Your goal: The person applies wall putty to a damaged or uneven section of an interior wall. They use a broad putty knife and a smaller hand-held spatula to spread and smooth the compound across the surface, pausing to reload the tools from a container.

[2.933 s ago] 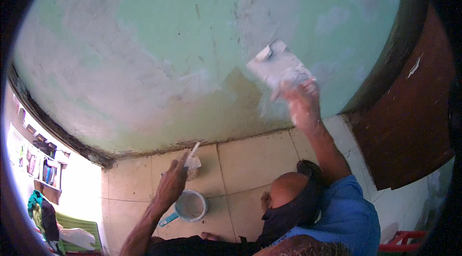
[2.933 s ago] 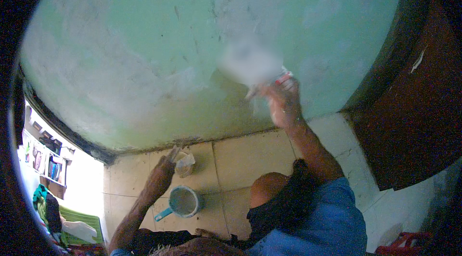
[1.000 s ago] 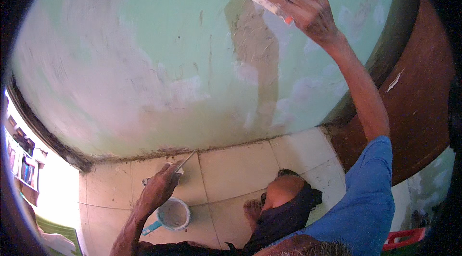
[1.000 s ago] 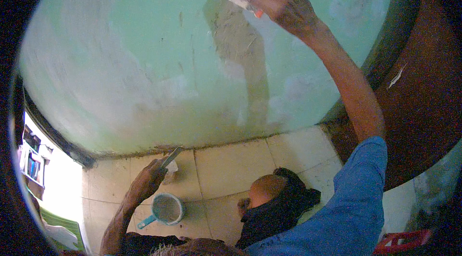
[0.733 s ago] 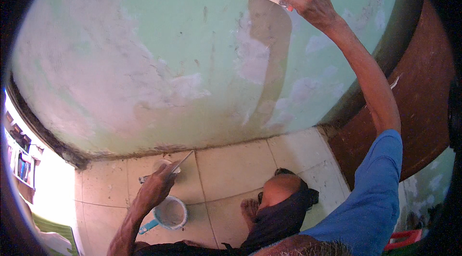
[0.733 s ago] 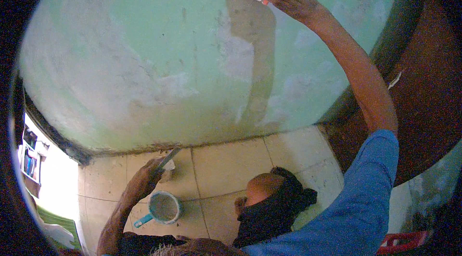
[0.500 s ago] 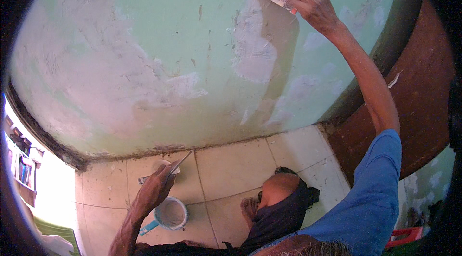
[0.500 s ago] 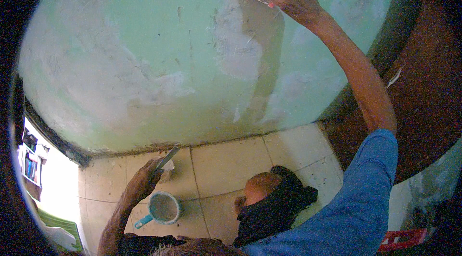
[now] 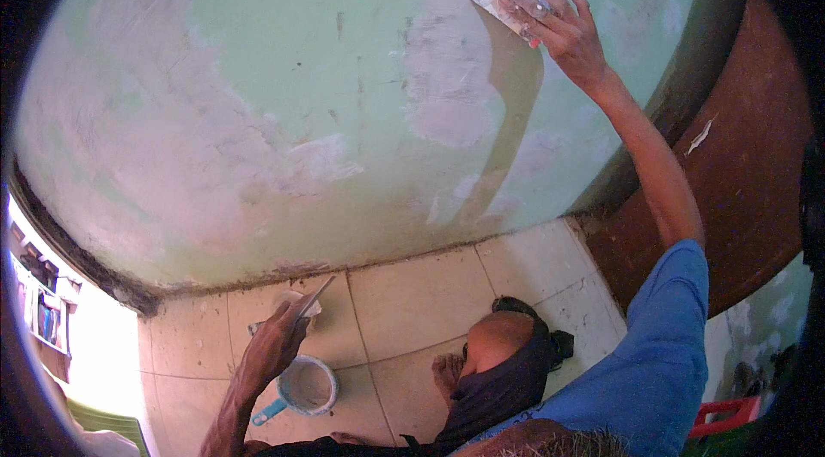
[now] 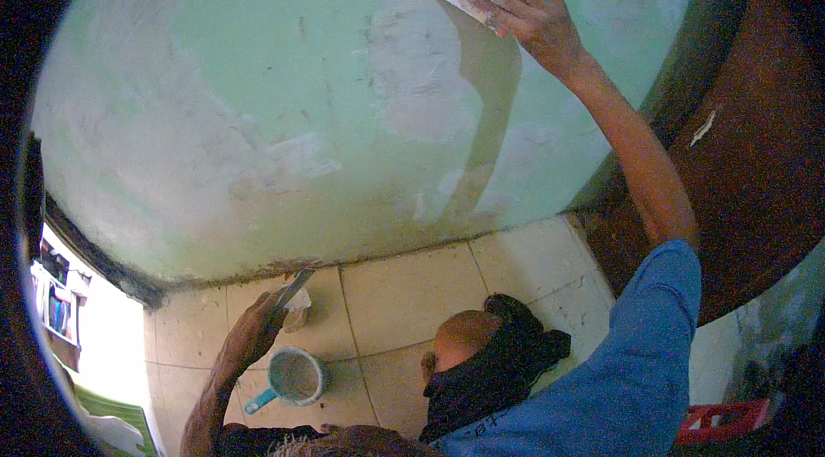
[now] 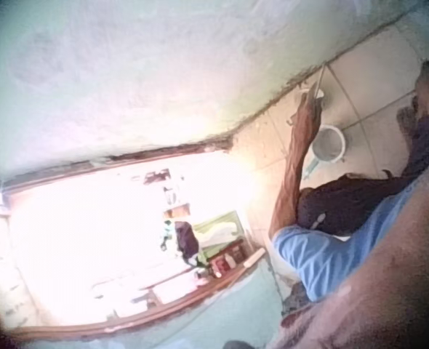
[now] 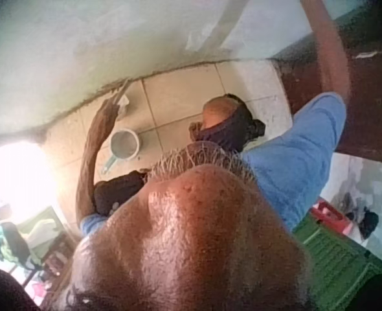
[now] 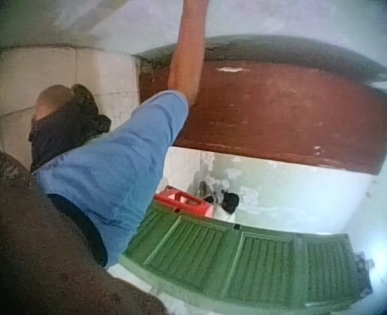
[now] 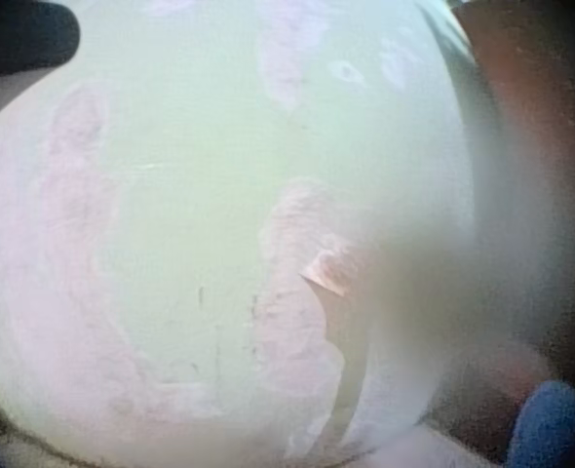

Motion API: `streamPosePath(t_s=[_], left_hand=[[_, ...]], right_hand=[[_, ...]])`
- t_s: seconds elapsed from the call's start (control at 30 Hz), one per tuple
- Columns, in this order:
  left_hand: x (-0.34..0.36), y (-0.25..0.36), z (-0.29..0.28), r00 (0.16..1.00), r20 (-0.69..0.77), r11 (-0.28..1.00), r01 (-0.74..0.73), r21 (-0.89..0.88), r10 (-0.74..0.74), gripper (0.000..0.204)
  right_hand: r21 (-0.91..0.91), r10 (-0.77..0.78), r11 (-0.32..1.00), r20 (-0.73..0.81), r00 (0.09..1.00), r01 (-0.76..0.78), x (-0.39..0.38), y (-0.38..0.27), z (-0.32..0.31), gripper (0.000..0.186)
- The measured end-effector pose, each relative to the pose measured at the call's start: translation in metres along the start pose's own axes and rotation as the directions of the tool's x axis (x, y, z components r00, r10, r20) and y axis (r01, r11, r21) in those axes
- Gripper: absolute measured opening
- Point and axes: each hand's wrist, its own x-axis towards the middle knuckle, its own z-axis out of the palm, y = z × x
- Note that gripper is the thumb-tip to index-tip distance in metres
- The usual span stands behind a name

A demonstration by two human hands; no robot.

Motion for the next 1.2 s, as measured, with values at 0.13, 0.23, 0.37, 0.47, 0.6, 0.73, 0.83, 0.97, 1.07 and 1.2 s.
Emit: streamPosePath(t_s=[0.13,0.23,0.37,0.47,0.6,0.73,0.83,0.97,1.07,1.2], left_hand=[[-0.001,-0.002,0.002,1.0,-0.027,1.0,-0.015,0.017,0.015,0.034],[-0.003,-0.005,0.004,0.999,-0.037,0.999,-0.028,0.039,0.029,0.032],[-0.002,-0.019,0.012,0.999,0.0,0.999,-0.045,0.015,0.045,0.041],[-0.001,-0.028,0.013,0.998,-0.004,0.997,-0.068,0.03,0.069,0.043],[-0.002,-0.021,0.002,0.995,0.012,0.995,-0.103,-0.005,0.103,0.039],[-0.014,-0.015,-0.01,1.0,-0.006,1.0,-0.01,-0.026,0.01,0.04],[-0.008,-0.014,-0.006,0.999,-0.015,0.999,-0.048,-0.015,0.048,0.041],[-0.012,-0.009,-0.008,0.998,-0.016,0.998,-0.055,-0.033,0.054,0.04],[-0.014,-0.008,-0.009,0.997,-0.031,0.996,-0.076,-0.056,0.074,0.038],[-0.019,-0.004,-0.011,0.996,-0.054,0.997,-0.074,-0.02,0.072,0.037]], right_hand=[[0.024,0.079,0.996,0.073,0.994,-0.081,-0.046,-0.012,0.009,0.05],[0.056,0.178,0.98,0.151,0.972,-0.189,-0.075,-0.032,0.001,0.05],[0.147,0.348,0.912,0.216,0.912,-0.383,-0.103,-0.065,-0.027,0.05],[0.209,0.446,0.813,0.379,0.811,-0.544,-0.125,-0.089,-0.053,0.052],[0.381,0.63,0.574,0.359,0.688,-0.724,-0.109,-0.093,-0.075,0.053],[0.423,0.831,0.411,0.19,0.522,-0.808,-0.055,-0.063,-0.048,0.05],[0.339,0.894,0.396,0.07,0.443,-0.853,-0.037,-0.02,-0.025,0.048],[0.185,0.915,0.397,0.0,0.404,-0.899,0.01,-0.012,-0.008,0.045],[0.123,0.896,0.445,-0.053,0.441,-0.887,0.009,-0.013,0.019,0.047],[0.186,0.873,0.487,-0.096,0.478,-0.853,0.039,-0.041,0.007,0.056]])
